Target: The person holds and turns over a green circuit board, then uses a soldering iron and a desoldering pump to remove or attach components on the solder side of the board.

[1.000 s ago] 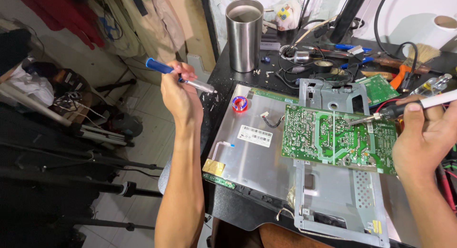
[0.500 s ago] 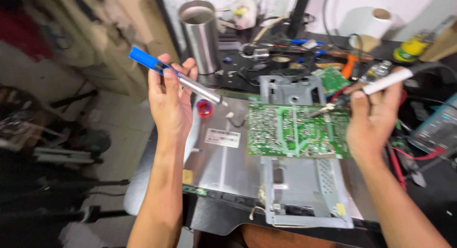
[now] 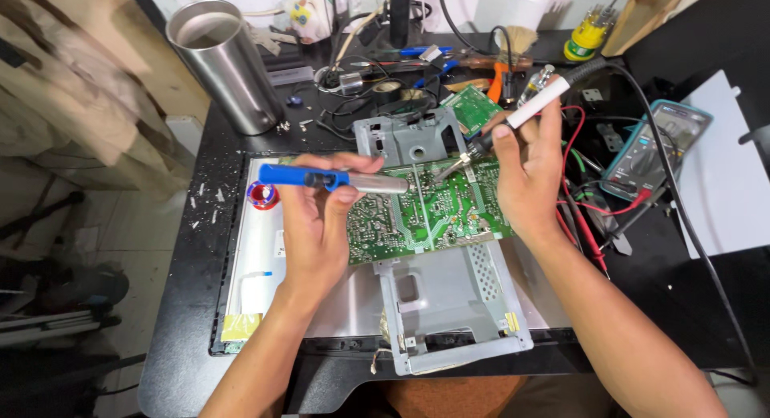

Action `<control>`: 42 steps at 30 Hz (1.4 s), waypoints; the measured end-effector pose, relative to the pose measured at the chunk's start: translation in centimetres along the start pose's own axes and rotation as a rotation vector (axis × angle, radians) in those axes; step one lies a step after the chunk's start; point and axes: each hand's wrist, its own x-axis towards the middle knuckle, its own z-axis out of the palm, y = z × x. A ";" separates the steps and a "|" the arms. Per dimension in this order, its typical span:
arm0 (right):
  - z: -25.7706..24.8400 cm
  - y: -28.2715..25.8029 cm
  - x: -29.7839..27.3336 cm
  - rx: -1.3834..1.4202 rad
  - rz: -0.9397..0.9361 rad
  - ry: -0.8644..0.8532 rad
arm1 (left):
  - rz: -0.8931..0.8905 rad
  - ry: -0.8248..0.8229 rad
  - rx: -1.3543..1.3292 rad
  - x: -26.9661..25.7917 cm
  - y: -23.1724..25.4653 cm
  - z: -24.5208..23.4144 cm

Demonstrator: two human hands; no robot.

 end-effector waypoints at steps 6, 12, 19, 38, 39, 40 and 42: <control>-0.1 -0.1 0.0 -0.042 0.037 -0.008 | 0.073 -0.102 0.043 -1.0 -1.7 0.5; -0.3 0.3 0.0 -0.064 0.048 0.002 | 0.125 -0.119 0.045 -1.6 -2.5 0.9; -0.4 0.6 0.2 -0.037 0.062 0.004 | 0.178 -0.143 0.058 -1.8 -3.1 1.2; -0.5 0.6 0.1 -0.034 0.059 0.002 | 0.184 -0.173 0.116 -2.0 -3.1 1.5; -0.5 0.6 0.1 -0.034 0.060 0.002 | 0.183 -0.173 0.116 -2.1 -3.2 1.5; -0.5 0.6 0.1 -0.024 0.064 0.004 | 0.181 -0.177 0.132 -2.1 -3.2 1.5; -0.4 0.5 0.2 -0.015 0.067 0.008 | 0.179 -0.182 0.148 -2.0 -3.2 1.6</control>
